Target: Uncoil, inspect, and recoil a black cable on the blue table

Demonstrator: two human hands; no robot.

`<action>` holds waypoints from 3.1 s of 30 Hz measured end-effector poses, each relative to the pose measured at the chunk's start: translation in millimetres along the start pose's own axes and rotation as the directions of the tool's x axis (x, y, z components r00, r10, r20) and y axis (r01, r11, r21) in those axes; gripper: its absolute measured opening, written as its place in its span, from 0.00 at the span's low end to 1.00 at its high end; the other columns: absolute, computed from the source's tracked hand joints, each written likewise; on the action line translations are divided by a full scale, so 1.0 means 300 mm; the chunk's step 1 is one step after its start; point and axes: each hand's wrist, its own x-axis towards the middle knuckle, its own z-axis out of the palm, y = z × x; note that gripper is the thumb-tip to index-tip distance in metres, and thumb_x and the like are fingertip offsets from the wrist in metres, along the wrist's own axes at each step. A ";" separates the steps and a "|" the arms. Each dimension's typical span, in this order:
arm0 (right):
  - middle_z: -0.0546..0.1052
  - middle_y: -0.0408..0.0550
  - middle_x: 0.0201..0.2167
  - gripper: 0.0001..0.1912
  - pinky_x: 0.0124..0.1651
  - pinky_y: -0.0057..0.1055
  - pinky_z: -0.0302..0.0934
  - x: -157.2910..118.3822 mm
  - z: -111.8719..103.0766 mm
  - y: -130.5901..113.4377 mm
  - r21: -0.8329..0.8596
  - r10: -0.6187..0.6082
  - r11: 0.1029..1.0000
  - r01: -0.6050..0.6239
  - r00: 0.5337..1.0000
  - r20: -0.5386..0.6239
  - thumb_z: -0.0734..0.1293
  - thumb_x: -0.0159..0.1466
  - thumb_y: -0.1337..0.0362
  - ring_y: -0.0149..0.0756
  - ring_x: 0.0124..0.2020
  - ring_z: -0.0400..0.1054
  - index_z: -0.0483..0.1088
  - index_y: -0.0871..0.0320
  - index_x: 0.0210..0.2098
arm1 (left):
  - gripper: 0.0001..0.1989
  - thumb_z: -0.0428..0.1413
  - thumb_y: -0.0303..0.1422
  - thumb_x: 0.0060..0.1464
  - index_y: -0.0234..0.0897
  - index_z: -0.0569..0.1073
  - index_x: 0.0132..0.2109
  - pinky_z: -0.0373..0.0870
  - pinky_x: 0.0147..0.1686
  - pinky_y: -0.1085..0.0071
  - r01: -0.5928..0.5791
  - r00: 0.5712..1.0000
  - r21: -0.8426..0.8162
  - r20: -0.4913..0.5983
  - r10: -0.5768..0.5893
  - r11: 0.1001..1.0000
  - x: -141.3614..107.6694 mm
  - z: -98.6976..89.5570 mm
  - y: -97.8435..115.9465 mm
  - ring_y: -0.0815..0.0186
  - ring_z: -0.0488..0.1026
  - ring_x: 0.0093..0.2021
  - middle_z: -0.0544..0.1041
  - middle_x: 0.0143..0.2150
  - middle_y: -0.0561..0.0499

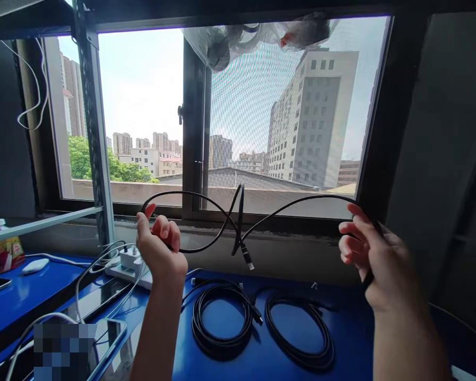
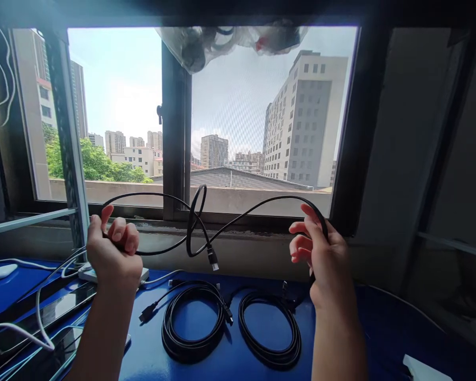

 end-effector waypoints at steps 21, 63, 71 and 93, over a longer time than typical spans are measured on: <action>0.60 0.34 0.14 0.11 0.16 0.24 0.48 -0.010 -0.033 -0.029 0.010 -0.152 0.987 0.160 0.955 -0.256 0.63 0.52 0.58 0.22 0.10 0.50 0.69 0.57 0.33 | 0.22 0.60 0.56 0.40 0.45 0.64 0.31 0.34 0.14 0.71 -0.326 0.945 -0.001 0.029 0.326 0.945 0.017 -0.016 0.024 0.74 0.42 0.13 0.52 0.14 0.63; 0.75 0.55 0.46 0.36 0.11 0.20 0.50 -0.099 0.050 0.006 -0.133 -0.020 0.988 0.077 0.923 0.383 0.68 0.51 0.49 0.25 0.17 0.63 0.65 0.59 0.56 | 0.23 0.59 0.52 0.43 0.38 0.65 0.17 0.44 0.05 0.79 0.361 0.523 0.434 0.638 -0.565 0.825 0.046 -0.051 0.051 0.75 0.49 0.06 0.52 0.07 0.60; 0.78 0.52 0.37 0.28 0.09 0.22 0.47 -0.127 0.086 0.029 -0.226 -0.137 0.954 0.198 0.956 0.261 0.66 0.55 0.53 0.19 0.07 0.50 0.69 0.60 0.53 | 0.14 0.58 0.44 0.49 0.38 0.68 0.30 0.43 0.06 0.81 -0.017 0.762 0.626 0.513 -0.396 0.779 -0.017 0.008 -0.011 0.76 0.50 0.07 0.58 0.10 0.63; 0.78 0.54 0.36 0.36 0.09 0.22 0.44 -0.046 0.048 0.047 -0.260 -0.115 0.951 0.167 0.972 0.205 0.66 0.49 0.47 0.21 0.09 0.53 0.68 0.62 0.53 | 0.17 0.55 0.46 0.54 0.39 0.60 0.34 0.51 0.13 0.80 0.332 0.853 0.181 0.361 -0.376 0.926 -0.004 0.053 -0.070 0.76 0.57 0.11 0.62 0.16 0.64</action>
